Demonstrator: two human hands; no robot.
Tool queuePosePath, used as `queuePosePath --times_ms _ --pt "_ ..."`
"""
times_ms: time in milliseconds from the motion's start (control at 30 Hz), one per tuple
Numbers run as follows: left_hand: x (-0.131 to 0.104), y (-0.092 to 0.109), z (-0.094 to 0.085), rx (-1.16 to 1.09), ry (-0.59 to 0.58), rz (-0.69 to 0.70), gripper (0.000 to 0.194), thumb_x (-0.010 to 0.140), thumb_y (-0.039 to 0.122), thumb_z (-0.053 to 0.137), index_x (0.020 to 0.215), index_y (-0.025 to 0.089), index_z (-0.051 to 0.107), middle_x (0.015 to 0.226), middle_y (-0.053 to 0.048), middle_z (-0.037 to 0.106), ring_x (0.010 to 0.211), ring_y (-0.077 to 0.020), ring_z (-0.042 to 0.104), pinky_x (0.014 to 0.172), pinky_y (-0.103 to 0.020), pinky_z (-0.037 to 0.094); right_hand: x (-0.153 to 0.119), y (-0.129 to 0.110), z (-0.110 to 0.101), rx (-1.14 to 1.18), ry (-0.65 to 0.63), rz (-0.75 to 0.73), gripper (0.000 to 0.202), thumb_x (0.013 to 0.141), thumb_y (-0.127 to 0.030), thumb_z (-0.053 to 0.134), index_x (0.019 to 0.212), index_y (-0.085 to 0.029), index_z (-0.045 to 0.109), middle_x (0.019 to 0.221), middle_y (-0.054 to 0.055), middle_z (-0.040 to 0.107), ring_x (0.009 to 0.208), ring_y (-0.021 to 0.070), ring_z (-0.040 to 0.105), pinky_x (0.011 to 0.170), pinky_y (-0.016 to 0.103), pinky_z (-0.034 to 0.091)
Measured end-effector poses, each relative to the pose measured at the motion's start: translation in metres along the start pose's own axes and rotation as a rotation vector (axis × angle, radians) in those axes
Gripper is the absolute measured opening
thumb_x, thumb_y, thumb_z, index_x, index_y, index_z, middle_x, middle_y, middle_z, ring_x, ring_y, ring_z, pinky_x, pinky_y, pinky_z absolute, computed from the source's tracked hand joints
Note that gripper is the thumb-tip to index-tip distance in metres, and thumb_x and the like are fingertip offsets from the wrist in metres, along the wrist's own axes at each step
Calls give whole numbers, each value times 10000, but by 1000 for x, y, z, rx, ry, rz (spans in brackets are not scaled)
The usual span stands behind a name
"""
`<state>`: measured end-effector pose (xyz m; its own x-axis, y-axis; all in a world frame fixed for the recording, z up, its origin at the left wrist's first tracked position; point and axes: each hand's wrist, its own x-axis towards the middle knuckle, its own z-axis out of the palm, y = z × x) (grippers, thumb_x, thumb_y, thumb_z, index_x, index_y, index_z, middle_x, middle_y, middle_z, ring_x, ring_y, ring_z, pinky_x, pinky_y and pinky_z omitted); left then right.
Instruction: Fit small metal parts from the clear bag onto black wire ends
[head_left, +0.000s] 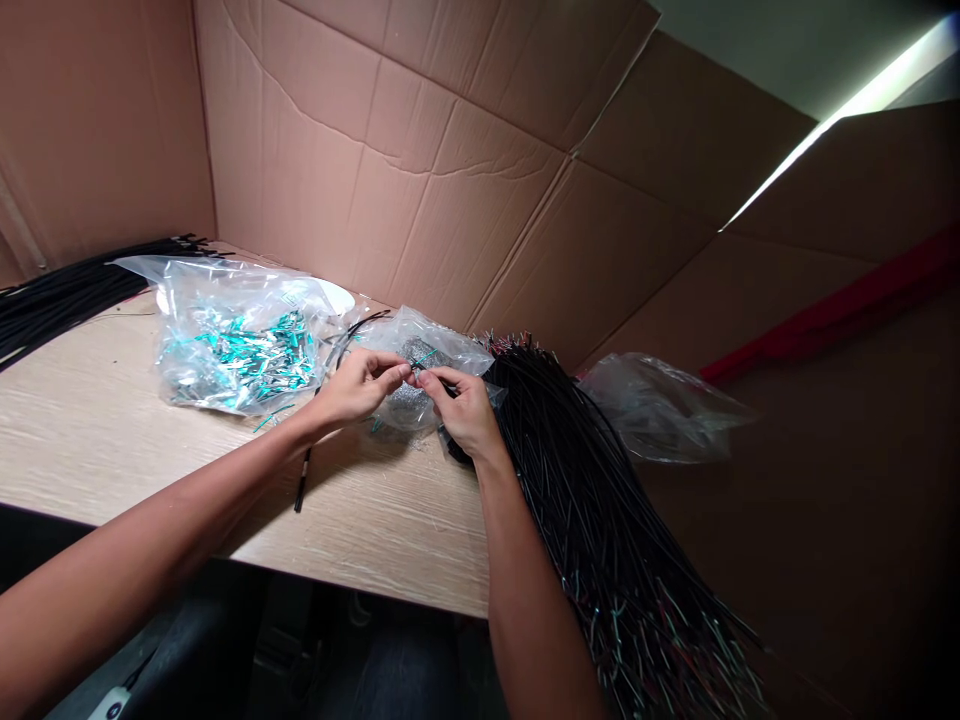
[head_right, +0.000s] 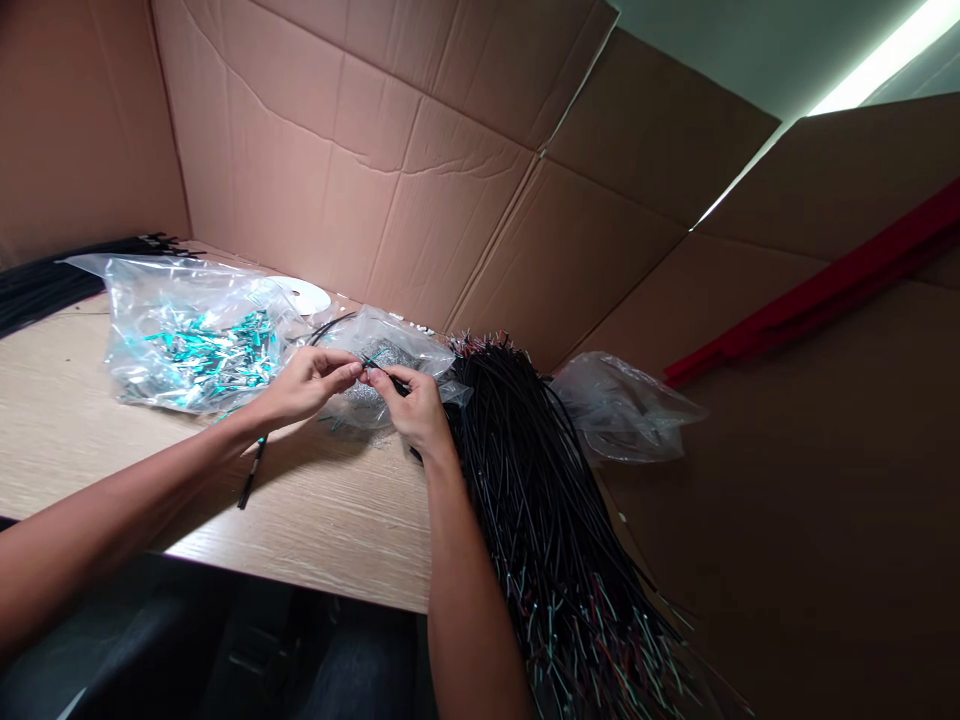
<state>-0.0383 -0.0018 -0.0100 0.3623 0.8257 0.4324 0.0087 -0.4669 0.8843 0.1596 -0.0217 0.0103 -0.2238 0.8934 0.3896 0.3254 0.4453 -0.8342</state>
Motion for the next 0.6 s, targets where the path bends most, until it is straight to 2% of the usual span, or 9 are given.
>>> queuePosePath --times_ms 133,267,333,433,533,600 --pt "2 3 -7 -169 -117 -83 487 896 662 687 745 199 684 593 -3 444 569 -141 347 527 -291 251 -1 0 -2 49 -39 31 344 953 -541 726 915 -220 845 723 38 668 683 177 566 564 275 405" --pt "2 5 -14 -276 -242 -164 443 877 632 727 725 216 714 566 -18 463 538 -147 353 501 -304 288 -2 4 -10 87 -135 58 355 918 -571 772 945 -225 844 655 -2 581 580 132 441 522 259 317" --pt "1 5 -15 -260 -245 -147 442 890 628 719 742 212 737 554 -16 479 526 -142 363 489 -300 295 -1 7 -12 103 -158 87 375 910 -588 779 952 -220 838 607 -27 517 528 112 356 496 254 256" --pt "0 4 -10 -89 -97 -35 438 917 597 698 757 193 754 581 -34 570 548 -147 432 500 -294 329 0 9 -10 103 -93 106 439 903 -638 763 886 -203 820 557 -38 472 492 105 331 475 253 244" --pt "-2 -1 3 156 111 75 342 957 459 661 819 170 780 698 -60 705 609 -157 539 575 -289 402 -1 9 1 89 37 136 504 863 -686 774 760 -193 770 518 -38 458 474 108 371 456 252 270" --pt "-3 -8 12 308 208 130 268 969 355 628 869 168 792 776 -77 757 655 -172 599 646 -301 443 -2 8 12 115 117 212 532 840 -702 784 704 -191 723 484 -55 409 439 100 340 428 252 235"
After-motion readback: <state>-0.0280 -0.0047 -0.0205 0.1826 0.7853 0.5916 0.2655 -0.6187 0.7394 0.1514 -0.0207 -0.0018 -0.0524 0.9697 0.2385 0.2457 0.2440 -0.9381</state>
